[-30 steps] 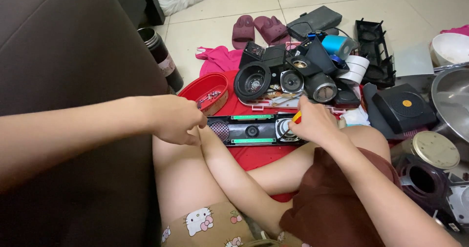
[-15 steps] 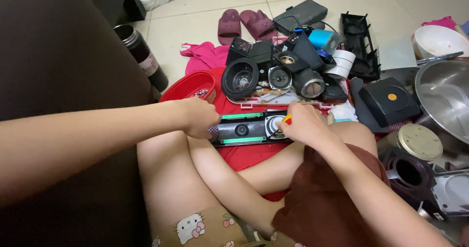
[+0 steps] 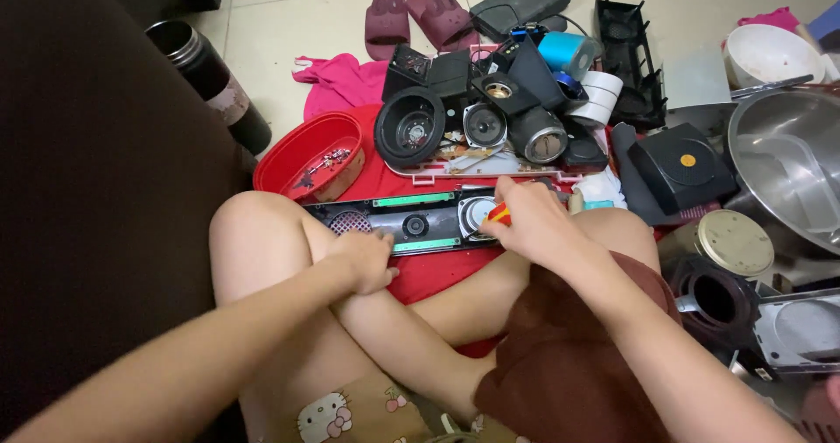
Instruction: Installing a speaker driver into a plastic housing and securing it with screws using a screwdriver.
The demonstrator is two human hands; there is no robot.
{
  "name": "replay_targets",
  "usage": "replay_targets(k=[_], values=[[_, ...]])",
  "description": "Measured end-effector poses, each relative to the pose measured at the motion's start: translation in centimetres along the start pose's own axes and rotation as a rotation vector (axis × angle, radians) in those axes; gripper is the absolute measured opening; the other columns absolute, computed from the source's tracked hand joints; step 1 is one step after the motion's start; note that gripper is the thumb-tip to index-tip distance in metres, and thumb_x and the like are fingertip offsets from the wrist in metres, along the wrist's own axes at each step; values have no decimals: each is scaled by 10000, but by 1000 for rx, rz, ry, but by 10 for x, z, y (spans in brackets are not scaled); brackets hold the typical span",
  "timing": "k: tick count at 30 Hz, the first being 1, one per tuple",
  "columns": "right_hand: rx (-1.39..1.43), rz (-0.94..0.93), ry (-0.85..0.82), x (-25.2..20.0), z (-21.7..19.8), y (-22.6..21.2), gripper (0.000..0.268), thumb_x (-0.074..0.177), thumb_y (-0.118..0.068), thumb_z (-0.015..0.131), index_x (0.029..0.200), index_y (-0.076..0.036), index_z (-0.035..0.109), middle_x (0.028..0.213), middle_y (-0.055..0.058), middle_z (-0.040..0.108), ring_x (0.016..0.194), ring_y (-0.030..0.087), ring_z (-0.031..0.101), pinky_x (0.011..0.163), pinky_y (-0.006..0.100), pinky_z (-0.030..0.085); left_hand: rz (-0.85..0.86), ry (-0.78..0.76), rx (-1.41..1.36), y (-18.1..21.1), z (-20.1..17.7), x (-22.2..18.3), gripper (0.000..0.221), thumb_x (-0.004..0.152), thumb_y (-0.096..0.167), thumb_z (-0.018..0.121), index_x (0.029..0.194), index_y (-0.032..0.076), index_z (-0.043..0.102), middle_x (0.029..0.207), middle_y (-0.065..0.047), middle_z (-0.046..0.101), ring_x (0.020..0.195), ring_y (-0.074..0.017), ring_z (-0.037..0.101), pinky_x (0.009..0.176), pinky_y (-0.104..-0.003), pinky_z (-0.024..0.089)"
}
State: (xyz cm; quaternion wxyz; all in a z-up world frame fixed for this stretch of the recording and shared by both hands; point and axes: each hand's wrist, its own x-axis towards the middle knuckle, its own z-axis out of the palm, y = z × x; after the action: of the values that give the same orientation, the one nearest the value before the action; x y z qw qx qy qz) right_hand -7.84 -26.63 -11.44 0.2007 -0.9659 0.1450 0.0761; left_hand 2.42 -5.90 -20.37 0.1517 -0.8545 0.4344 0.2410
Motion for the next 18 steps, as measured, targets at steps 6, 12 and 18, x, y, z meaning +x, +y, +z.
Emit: replay_targets(k=[6, 12, 18], values=[[-54, -148, 80, 6, 12, 8, 186, 678, -120, 683, 848, -109, 608, 851, 142, 579, 845, 415, 610, 733, 477, 502, -101, 176, -117, 4, 11, 9, 444, 733, 382, 503, 1005, 45, 605, 1001, -130, 633, 943, -305, 619, 833, -421, 454], [-55, -41, 113, 14, 12, 9, 269, 707, -224, 681, 867, -23, 600, 827, 226, 624, 868, 412, 607, 772, 483, 474, -148, 211, -160, 5, 20, 18, 379, 672, 361, 534, 859, 58, 664, 853, -146, 670, 831, -315, 652, 732, -415, 505], [-75, -244, 79, 7, 21, 9, 293, 668, -101, 679, 932, -116, 552, 869, 147, 563, 880, 408, 589, 747, 490, 489, -154, 215, -180, 7, 14, 13, 346, 676, 331, 527, 831, 55, 667, 835, -147, 673, 829, -316, 654, 737, -419, 505]])
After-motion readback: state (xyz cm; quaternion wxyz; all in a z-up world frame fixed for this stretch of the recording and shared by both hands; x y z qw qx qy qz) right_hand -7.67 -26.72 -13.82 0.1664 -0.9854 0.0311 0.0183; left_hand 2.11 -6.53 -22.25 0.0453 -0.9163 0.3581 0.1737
